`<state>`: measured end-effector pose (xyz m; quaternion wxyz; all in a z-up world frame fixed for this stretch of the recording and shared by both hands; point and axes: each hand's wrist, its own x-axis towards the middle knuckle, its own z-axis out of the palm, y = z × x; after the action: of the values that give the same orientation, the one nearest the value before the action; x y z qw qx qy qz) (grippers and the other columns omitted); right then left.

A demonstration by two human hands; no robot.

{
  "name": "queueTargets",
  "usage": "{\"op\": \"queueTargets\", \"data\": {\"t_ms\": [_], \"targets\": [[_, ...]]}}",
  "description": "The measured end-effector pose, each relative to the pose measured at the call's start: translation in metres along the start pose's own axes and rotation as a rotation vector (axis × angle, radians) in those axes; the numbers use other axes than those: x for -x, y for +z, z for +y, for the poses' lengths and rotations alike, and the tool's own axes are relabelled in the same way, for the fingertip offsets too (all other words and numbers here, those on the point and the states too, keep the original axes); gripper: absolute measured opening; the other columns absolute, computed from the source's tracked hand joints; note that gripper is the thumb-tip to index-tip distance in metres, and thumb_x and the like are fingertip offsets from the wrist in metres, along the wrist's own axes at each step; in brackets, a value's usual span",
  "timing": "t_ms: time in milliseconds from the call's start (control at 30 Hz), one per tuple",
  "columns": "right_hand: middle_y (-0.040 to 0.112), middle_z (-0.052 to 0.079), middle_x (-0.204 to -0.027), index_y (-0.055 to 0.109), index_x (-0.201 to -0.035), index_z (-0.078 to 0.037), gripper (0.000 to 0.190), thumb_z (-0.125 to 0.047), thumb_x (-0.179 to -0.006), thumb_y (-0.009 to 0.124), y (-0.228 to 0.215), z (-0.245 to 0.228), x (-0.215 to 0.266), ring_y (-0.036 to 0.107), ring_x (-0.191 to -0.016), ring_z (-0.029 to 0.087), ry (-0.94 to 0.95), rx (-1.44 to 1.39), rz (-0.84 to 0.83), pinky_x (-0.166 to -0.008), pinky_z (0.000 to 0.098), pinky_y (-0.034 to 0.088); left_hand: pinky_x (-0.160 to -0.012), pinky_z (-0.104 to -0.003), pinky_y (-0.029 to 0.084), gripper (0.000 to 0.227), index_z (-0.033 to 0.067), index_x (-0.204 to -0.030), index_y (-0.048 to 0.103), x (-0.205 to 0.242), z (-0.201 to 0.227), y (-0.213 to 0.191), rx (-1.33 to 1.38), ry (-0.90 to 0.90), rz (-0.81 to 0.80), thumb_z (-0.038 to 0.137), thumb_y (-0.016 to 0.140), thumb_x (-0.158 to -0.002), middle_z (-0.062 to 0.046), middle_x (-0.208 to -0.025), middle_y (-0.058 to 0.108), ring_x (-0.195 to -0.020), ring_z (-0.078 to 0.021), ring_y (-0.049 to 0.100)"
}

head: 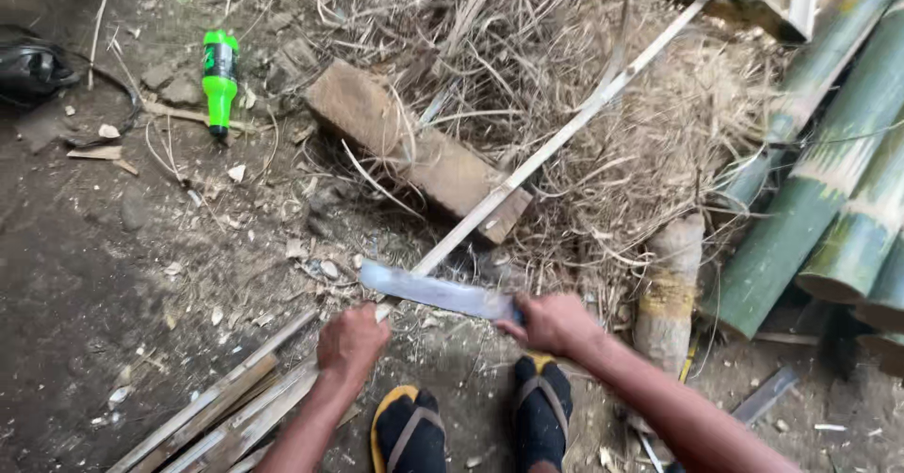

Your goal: The person uses a machete to shave and smooth thin bamboo strips. They repeatedly draw the blade along the strips to remove splinters and flatten the surface, working over a wooden block in a cluttered workshop.

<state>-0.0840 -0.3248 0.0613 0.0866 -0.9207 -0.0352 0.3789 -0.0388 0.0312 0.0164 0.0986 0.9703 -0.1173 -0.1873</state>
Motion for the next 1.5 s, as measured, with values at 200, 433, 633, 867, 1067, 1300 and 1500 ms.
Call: {"op": "queueTargets", "data": {"t_ms": [200,433,633,867,1067,1300,1500], "targets": [[0.074,0.017,-0.073,0.07,-0.106,-0.007,0.069,-0.069,-0.102,0.041,-0.004,-0.008,0.013,0.07,-0.064,0.029,0.329,-0.38,0.323,-0.062,0.0445,0.055,-0.029,-0.03,0.045,0.03,0.0034,-0.11,0.069,0.021,-0.014,-0.006,0.11,-0.212,-0.164,0.025,0.049,-0.107,-0.006,-0.06,0.062,-0.039,-0.013,0.053],[0.076,0.007,-0.072,0.072,-0.104,-0.007,0.065,-0.064,-0.098,0.04,0.001,0.031,0.003,0.074,-0.059,0.018,0.419,-0.414,0.005,-0.051,0.0371,0.064,-0.026,-0.027,0.043,0.028,0.0053,-0.121,0.068,0.048,-0.044,-0.003,-0.105,-0.046,0.0,0.02,0.056,-0.101,-0.008,-0.058,0.064,-0.038,-0.0131,0.055],[0.072,0.011,-0.072,0.069,-0.121,-0.01,0.066,-0.065,-0.103,0.039,0.006,0.04,-0.01,0.068,-0.062,0.023,0.507,-0.483,0.207,-0.052,0.0407,0.056,-0.044,-0.035,0.05,0.027,0.0131,-0.11,0.075,0.027,-0.059,0.006,-0.028,-0.206,-0.22,0.031,0.061,-0.095,-0.008,-0.064,0.069,-0.05,-0.0171,0.064],[0.074,0.016,-0.085,0.068,-0.117,-0.008,0.072,-0.07,-0.097,0.036,0.017,-0.013,-0.003,0.074,-0.076,0.03,0.226,-0.047,0.063,-0.072,0.0459,0.061,-0.049,-0.035,0.048,0.024,0.0117,-0.102,0.077,-0.006,-0.079,0.019,0.04,-0.147,-0.197,0.029,0.062,-0.095,-0.007,-0.07,0.066,-0.053,-0.0153,0.056],[0.071,0.03,-0.086,0.072,-0.108,-0.002,0.077,-0.071,-0.093,0.041,0.005,0.102,-0.006,0.069,-0.087,0.047,0.462,-0.397,0.499,-0.082,0.0564,0.054,-0.039,-0.03,0.047,0.025,0.0112,-0.112,0.069,0.029,-0.101,0.012,0.081,-0.205,-0.306,0.028,0.063,-0.094,-0.003,-0.064,0.066,-0.044,-0.013,0.055],[0.07,0.012,-0.066,0.069,-0.118,-0.001,0.076,-0.067,-0.102,0.036,0.002,0.014,0.007,0.064,-0.053,0.022,0.533,-0.599,0.215,-0.045,0.0404,0.053,-0.039,-0.027,0.04,0.034,0.0061,-0.109,0.069,-0.032,0.006,-0.005,0.07,-0.116,-0.291,0.038,0.061,-0.1,-0.001,-0.067,0.057,-0.046,-0.01,0.046],[0.069,0.005,-0.065,0.069,-0.113,-0.011,0.072,-0.073,-0.089,0.043,0.004,-0.014,0.015,0.064,-0.05,0.015,0.259,-0.319,0.185,-0.05,0.0339,0.051,-0.038,-0.033,0.046,0.032,0.0058,-0.121,0.065,-0.014,0.013,-0.038,0.246,-0.241,-0.331,0.029,0.056,-0.101,-0.004,-0.064,0.061,-0.044,-0.0138,0.051]]}}
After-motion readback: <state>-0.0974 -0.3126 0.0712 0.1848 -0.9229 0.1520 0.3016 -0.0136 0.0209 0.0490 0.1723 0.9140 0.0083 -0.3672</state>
